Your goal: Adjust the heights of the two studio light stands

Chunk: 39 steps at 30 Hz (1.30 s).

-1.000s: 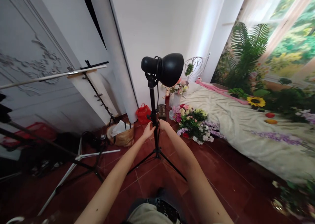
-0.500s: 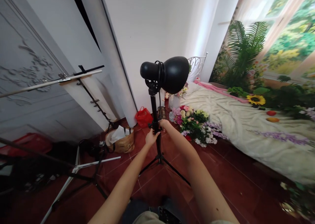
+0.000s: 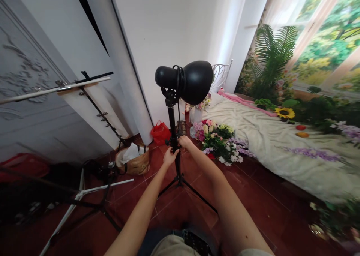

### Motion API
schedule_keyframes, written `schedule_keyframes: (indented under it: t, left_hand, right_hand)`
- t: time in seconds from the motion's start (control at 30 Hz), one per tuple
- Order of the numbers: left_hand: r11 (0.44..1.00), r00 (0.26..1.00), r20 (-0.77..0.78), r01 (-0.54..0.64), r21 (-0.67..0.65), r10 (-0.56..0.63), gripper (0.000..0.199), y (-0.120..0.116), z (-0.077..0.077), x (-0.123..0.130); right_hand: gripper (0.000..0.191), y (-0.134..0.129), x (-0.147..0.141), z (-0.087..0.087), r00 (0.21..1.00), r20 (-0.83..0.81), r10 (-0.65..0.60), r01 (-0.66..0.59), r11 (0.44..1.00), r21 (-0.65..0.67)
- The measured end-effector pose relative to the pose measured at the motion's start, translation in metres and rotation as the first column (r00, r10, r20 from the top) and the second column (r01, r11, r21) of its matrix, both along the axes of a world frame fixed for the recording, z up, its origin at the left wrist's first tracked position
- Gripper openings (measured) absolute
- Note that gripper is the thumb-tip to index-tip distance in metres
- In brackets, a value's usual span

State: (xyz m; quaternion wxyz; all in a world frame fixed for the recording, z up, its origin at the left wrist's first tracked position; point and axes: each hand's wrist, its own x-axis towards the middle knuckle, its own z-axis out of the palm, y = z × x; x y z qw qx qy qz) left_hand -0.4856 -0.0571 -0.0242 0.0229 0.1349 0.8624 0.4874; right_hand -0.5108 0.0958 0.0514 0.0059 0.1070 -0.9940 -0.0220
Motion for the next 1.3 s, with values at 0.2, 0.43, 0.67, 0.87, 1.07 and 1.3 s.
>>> schedule_keyframes:
  t: [0.2,0.43,0.67,0.87,1.07,1.3]
  left_hand:
    - [0.968,0.997,-0.056,-0.034,0.25,0.049,0.038,0.013,-0.018,0.008]
    - [0.981,0.999,0.015,-0.051,0.188,0.049,0.036,0.016,-0.025,0.005]
    - [0.962,1.0,-0.018,0.0,0.271,0.005,0.033,0.02,-0.029,0.003]
    - [0.973,0.999,0.008,-0.036,0.23,0.035,0.035,0.02,-0.025,0.007]
    - [0.974,0.999,0.03,-0.038,0.223,0.032,0.036,0.02,-0.02,0.009]
    - [0.977,0.998,0.033,-0.058,0.204,0.052,0.037,0.022,-0.019,0.009]
  right_hand:
    - [0.022,0.001,0.035,-0.024,0.998,-0.065,-0.013,0.013,1.0,-0.007]
    - [0.025,0.004,0.05,-0.031,0.969,-0.194,-0.154,0.141,0.987,-0.08]
    - [0.035,0.007,0.021,-0.025,0.996,-0.045,-0.076,0.075,0.997,-0.013]
    - [0.027,0.011,0.015,-0.042,0.998,0.058,0.009,-0.007,0.999,-0.031]
    - [0.045,-0.002,0.034,-0.059,0.97,-0.105,-0.218,0.211,0.975,-0.072]
    - [0.057,-0.004,0.041,-0.056,0.956,-0.004,-0.293,0.291,0.952,-0.098]
